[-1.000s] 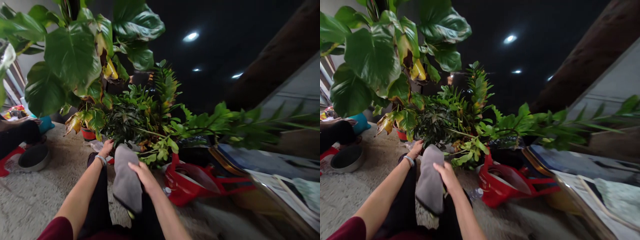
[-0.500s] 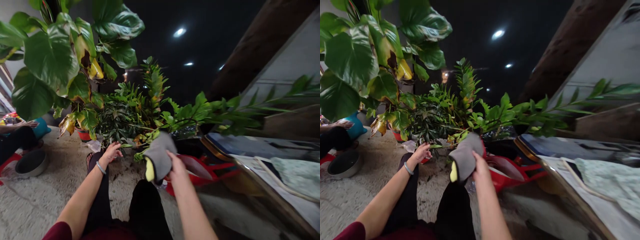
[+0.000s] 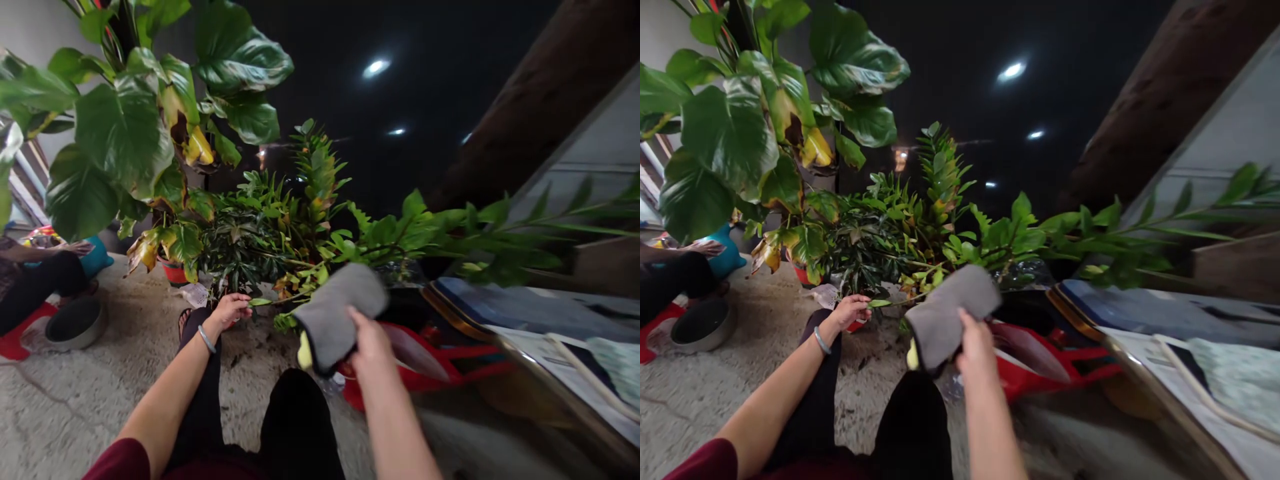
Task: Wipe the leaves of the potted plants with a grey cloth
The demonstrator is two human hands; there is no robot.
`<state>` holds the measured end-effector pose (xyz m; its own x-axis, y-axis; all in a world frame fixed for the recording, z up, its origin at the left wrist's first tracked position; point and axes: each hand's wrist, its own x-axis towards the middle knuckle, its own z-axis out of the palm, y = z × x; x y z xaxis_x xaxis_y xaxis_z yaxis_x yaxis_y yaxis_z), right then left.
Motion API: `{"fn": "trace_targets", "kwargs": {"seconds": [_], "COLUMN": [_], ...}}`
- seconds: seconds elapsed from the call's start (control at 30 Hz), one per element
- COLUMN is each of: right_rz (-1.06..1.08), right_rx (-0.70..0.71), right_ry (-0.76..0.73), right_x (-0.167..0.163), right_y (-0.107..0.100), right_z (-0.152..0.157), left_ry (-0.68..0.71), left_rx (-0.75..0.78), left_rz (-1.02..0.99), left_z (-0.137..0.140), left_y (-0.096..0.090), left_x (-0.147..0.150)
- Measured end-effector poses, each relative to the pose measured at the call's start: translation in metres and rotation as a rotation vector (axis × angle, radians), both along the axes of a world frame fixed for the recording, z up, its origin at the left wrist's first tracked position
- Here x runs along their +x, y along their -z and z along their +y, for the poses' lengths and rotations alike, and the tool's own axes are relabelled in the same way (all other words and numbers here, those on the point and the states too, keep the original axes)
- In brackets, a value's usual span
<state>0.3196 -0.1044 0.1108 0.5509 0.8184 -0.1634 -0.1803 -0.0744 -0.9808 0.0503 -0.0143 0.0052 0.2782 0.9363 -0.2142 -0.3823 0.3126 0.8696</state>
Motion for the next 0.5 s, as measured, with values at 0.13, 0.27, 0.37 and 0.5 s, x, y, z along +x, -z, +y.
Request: {"fn": "trace_targets", "kwargs": {"seconds": [0.13,0.27,0.37,0.5], "right_rz": [-0.092,-0.129,-0.214,-0.211], "right_rx": [-0.124,-0.007,0.138,0.117], "right_ry": [-0.468,-0.49,-0.243,-0.156], "right_x": [-0.063,-0.064,-0.061,-0.081], "right_y": [0.005,-0.019,-0.043,-0.033], "right_z": [-0.045,-0.063,-0.025,0.014], "left_ry": [-0.032,-0.024,-0.044,-0.059], "left_rx": [0.003,-0.004,0.001,0.002], "left_rz": [0.021,0.014,0.011,0.005], "left_z": [0.002,0.004,0.003,-0.001], "left_y": [0.003,0.003,0.0,-0.008], "left_x": [-0.006,-0.013,-0.012,-0.01]}}
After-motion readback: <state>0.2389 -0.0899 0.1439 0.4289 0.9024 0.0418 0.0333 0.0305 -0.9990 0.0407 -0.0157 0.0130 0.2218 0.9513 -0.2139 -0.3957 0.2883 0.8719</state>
